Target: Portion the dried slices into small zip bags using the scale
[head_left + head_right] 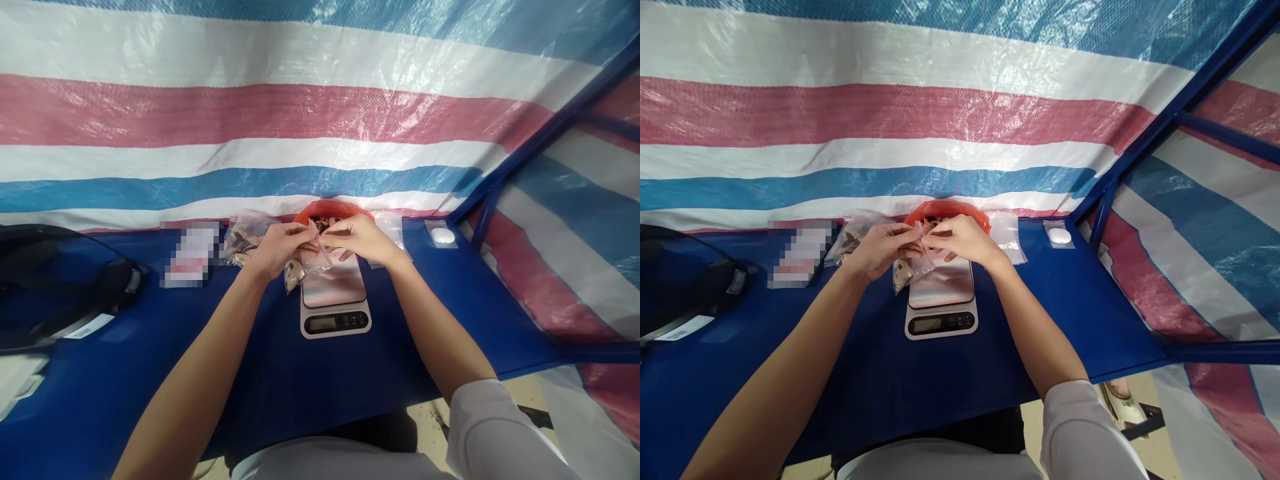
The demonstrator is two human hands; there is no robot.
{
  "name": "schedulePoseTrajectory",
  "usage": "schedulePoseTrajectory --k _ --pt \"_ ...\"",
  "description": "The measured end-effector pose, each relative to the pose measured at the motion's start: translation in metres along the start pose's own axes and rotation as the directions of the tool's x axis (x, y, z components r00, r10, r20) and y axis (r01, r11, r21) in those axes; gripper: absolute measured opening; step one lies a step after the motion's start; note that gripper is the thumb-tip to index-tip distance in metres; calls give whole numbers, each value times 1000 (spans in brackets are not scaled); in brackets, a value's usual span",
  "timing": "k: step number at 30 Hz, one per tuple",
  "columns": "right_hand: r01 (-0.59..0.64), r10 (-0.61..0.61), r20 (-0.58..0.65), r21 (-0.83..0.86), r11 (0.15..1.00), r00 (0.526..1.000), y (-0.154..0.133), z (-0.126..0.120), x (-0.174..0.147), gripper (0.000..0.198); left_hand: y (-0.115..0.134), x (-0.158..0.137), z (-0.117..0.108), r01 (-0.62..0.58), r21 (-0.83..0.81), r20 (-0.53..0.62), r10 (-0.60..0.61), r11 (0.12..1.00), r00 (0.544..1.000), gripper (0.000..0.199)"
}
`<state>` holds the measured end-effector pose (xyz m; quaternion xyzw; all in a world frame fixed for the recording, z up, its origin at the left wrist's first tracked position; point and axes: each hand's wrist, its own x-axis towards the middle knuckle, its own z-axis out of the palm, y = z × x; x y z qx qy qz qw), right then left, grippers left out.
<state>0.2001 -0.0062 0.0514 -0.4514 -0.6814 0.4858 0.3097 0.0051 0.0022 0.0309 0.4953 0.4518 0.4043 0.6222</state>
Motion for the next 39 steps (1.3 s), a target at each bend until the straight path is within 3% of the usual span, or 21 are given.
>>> schedulePoseTrajectory --k 8,23,34,39 --pt "87 -88 7 -226 970 996 -1 5 2 21 -9 0 5 -13 -59 -34 11 998 999 42" --pt "12 -13 -4 -142 990 1000 7 2 7 14 -13 2 -1 0 13 7 0 1000 1000 32" --pt "57 -48 66 -131 990 997 9 1 6 15 -9 -1 0 21 21 12 -21 1000 1000 34" --pt "62 -52 69 -147 987 996 9 2 6 16 -8 -1 2 -7 82 -14 8 997 1000 25"
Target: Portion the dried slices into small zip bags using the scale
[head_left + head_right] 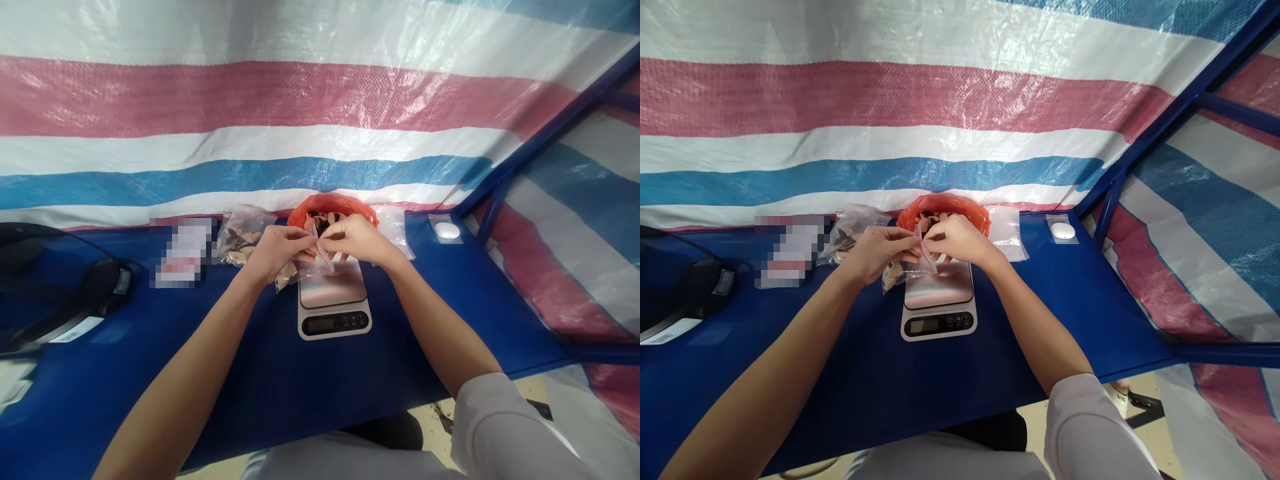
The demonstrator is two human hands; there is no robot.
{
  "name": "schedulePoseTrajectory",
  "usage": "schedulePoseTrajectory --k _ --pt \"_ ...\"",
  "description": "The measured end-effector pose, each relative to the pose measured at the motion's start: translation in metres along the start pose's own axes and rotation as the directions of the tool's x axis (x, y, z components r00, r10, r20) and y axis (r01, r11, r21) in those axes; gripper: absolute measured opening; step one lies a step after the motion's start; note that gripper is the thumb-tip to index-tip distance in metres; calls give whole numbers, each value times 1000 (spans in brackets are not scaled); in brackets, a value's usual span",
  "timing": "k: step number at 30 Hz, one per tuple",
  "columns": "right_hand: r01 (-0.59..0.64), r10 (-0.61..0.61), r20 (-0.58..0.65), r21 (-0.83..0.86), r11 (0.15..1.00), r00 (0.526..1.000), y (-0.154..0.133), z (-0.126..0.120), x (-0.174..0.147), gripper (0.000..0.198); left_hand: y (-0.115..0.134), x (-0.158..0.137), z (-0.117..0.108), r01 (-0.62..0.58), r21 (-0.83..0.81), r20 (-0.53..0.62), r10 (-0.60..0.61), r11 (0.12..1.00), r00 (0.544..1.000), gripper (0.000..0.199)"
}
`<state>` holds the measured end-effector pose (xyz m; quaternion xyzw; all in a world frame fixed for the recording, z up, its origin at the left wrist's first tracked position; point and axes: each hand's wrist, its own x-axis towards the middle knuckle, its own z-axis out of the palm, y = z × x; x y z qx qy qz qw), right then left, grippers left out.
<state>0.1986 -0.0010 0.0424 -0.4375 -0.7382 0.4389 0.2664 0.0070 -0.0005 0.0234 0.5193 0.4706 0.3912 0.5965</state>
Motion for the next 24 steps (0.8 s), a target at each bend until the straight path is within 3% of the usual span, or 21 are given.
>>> schedulePoseTrajectory --k 6,17,24 --pt "5 -5 -37 3 1000 999 1 3 2 14 0 1 2 -18 18 -43 19 1000 999 16" --pt "29 -29 -2 -28 999 1000 -2 2 0 17 0 0 -4 68 -55 45 -65 996 997 22" --pt "18 -23 -26 -190 982 999 -4 7 1 20 -2 2 -7 59 23 29 -60 998 998 19"
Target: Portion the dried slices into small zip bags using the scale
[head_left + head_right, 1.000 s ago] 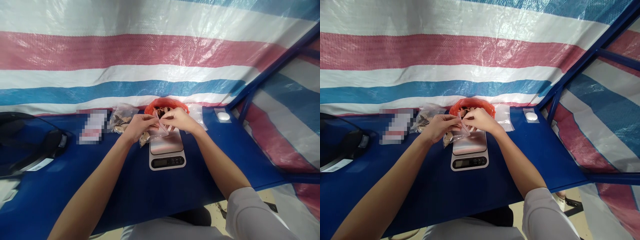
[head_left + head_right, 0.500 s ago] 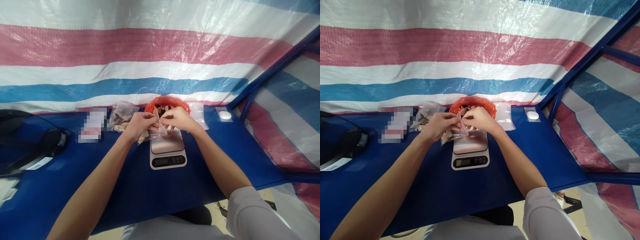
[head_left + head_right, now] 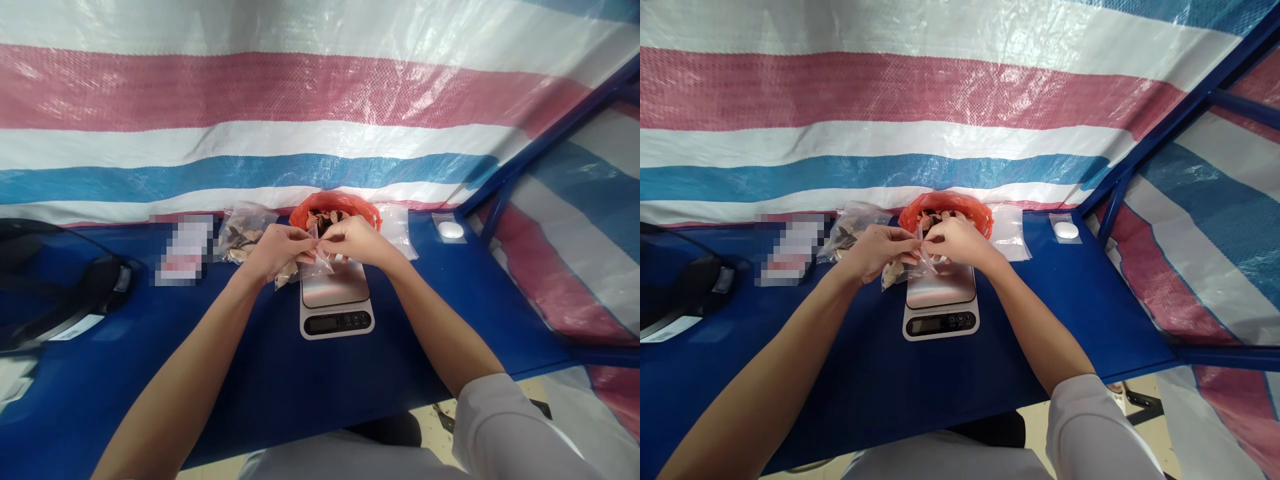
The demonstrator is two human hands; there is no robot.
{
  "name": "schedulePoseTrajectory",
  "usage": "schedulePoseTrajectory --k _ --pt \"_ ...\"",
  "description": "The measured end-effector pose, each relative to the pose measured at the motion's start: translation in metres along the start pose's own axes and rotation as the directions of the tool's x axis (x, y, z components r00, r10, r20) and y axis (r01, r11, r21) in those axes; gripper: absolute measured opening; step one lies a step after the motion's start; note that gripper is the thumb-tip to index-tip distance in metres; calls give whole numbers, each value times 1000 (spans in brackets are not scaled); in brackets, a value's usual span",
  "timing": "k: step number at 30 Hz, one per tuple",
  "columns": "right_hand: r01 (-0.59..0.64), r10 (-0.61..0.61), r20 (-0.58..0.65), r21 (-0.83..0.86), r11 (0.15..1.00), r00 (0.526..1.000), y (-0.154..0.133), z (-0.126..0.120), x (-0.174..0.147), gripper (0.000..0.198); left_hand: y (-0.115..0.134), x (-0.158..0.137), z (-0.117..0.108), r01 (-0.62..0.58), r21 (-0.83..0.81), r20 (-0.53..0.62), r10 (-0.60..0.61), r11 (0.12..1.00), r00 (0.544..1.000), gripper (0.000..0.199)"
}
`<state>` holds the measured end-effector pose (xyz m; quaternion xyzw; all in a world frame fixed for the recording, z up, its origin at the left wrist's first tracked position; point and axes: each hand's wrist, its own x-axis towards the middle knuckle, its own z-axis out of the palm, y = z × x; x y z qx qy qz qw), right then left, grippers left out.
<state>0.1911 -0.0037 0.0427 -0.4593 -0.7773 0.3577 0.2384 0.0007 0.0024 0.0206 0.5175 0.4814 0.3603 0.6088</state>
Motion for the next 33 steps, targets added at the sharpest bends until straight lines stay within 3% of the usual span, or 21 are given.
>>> schedulePoseTrajectory --k 5,23,33 --pt "-18 15 -40 -89 996 999 -4 1 0 20 1 0 -2 8 29 19 -8 1000 1000 22" --pt "-26 14 -112 -110 994 994 2 4 2 20 9 -4 6 45 -50 -63 -48 998 997 12" --pt "-15 6 -77 -119 993 997 -1 3 -1 19 9 -4 8 37 -31 -73 -39 999 997 8"
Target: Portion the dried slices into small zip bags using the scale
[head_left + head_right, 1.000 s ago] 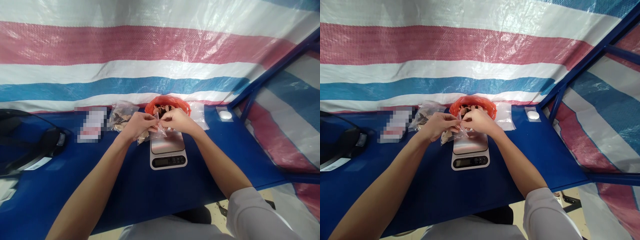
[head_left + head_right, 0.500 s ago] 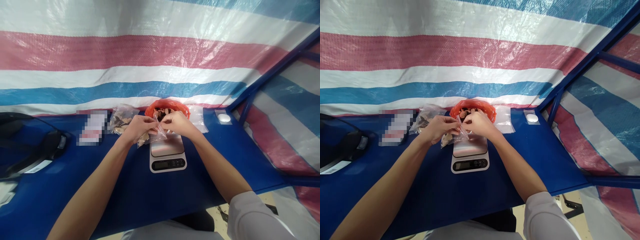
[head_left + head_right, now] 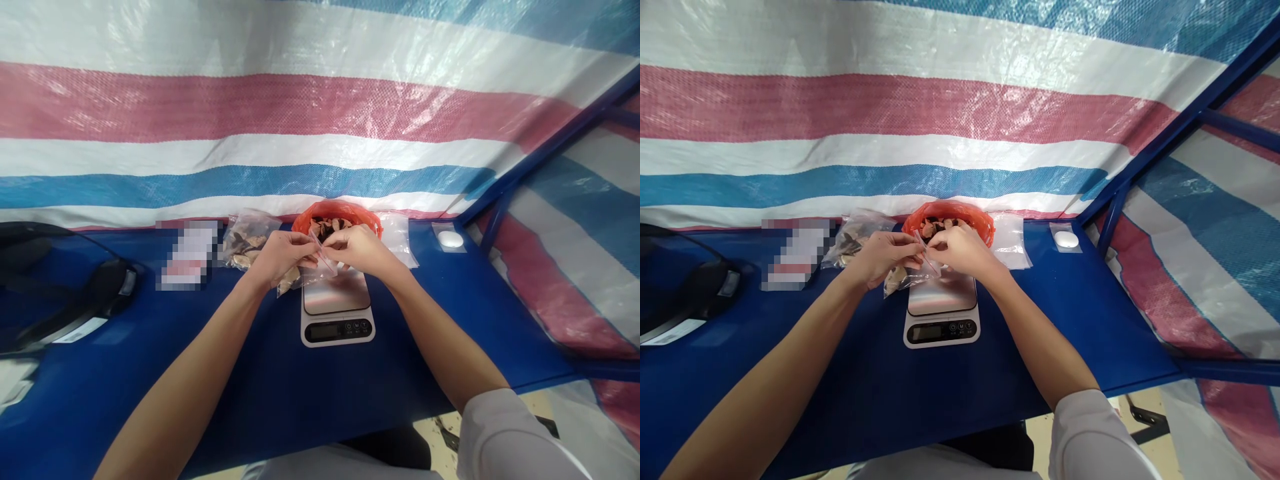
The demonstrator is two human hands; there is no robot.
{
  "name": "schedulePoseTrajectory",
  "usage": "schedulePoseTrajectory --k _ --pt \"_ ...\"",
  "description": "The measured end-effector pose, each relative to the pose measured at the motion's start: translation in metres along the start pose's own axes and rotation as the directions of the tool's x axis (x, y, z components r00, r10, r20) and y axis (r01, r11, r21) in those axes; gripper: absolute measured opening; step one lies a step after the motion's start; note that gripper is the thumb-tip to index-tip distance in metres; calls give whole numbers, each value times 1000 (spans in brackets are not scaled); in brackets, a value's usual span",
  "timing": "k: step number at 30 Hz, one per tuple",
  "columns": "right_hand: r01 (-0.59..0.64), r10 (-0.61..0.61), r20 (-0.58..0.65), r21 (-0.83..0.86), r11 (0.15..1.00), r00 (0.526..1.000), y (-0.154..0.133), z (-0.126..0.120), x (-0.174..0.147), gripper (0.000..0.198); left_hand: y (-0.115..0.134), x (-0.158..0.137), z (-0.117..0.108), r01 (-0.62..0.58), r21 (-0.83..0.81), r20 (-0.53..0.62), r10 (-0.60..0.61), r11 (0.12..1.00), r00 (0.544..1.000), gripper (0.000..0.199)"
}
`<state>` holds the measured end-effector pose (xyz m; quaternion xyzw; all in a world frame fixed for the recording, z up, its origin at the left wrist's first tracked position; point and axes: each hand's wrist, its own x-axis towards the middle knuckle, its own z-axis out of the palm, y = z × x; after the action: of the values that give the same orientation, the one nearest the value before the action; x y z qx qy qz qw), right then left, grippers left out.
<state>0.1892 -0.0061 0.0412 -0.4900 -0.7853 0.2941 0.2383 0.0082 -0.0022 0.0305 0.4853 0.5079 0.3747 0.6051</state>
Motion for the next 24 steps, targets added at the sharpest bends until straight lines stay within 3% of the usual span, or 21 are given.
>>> schedulePoseTrajectory --k 13,24 --pt "75 -77 24 98 992 997 11 0 0 22 -1 -1 -4 16 23 75 -18 1000 997 19" --pt "63 -60 29 -124 990 998 -3 1 -4 23 -3 -1 -7 -38 120 65 30 992 997 7"
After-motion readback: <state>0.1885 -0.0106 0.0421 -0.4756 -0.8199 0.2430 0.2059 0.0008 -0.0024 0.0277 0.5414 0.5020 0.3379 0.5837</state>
